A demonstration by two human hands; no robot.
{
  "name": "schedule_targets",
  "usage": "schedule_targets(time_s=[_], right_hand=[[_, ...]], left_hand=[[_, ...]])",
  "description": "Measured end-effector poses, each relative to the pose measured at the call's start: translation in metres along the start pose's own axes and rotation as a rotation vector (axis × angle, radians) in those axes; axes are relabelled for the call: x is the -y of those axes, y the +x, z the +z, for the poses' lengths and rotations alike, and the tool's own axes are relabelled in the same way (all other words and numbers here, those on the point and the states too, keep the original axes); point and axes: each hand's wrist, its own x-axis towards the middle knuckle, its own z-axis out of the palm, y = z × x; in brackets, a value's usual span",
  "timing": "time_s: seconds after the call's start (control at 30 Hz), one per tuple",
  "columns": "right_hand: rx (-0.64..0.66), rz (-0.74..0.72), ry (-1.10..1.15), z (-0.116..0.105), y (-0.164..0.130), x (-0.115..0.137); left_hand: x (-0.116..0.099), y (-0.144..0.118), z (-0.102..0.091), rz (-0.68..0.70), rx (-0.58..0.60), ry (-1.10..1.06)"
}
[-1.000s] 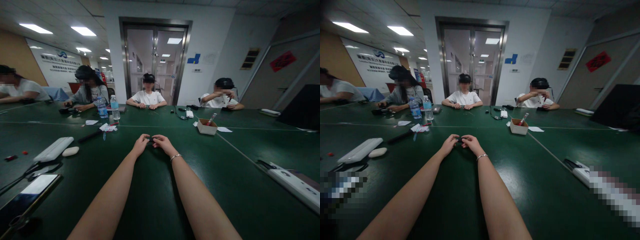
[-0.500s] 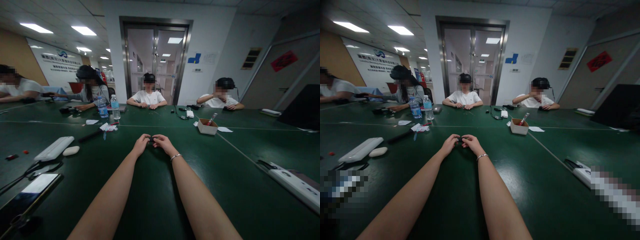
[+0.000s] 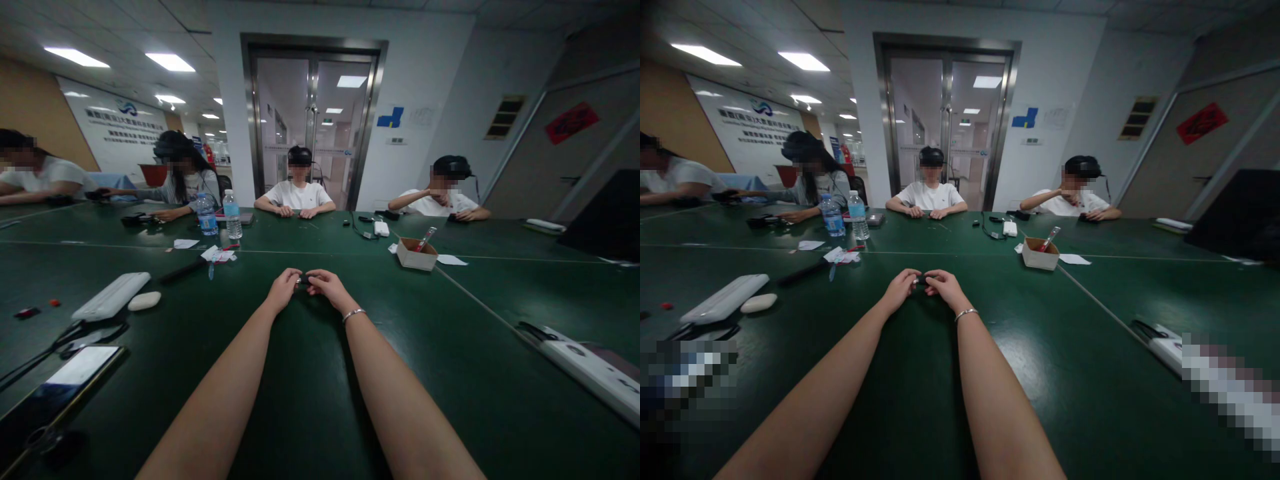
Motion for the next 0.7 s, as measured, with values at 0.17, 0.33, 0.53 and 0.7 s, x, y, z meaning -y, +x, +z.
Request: schedule_targets(time_s=[0.17,0.33,0.53,0.7], right_hand=[[0.000,-0.003,0.014,0.0008,-0.0011,0.0012],[0.003,0.003,0.020,0.0014,-0.0016,0.0023],[0.003,0.002,0.015,0.0015,-0.0021,0.0029],[-0.003,0.008,0.006,0.0026,-0.0028,0.0040]], left_hand=[[0.0017,0.0018,-0.0005,-0.006,0.010,-0.008],[0.0028,0.0025,-0.0009,-0.002,0.039,0.017],[-0.0005,0.0010,-0.0015,0.010,0.035,0.040],[0.0023,0.0018,-0.0016,0.014,0.033,0.041]])
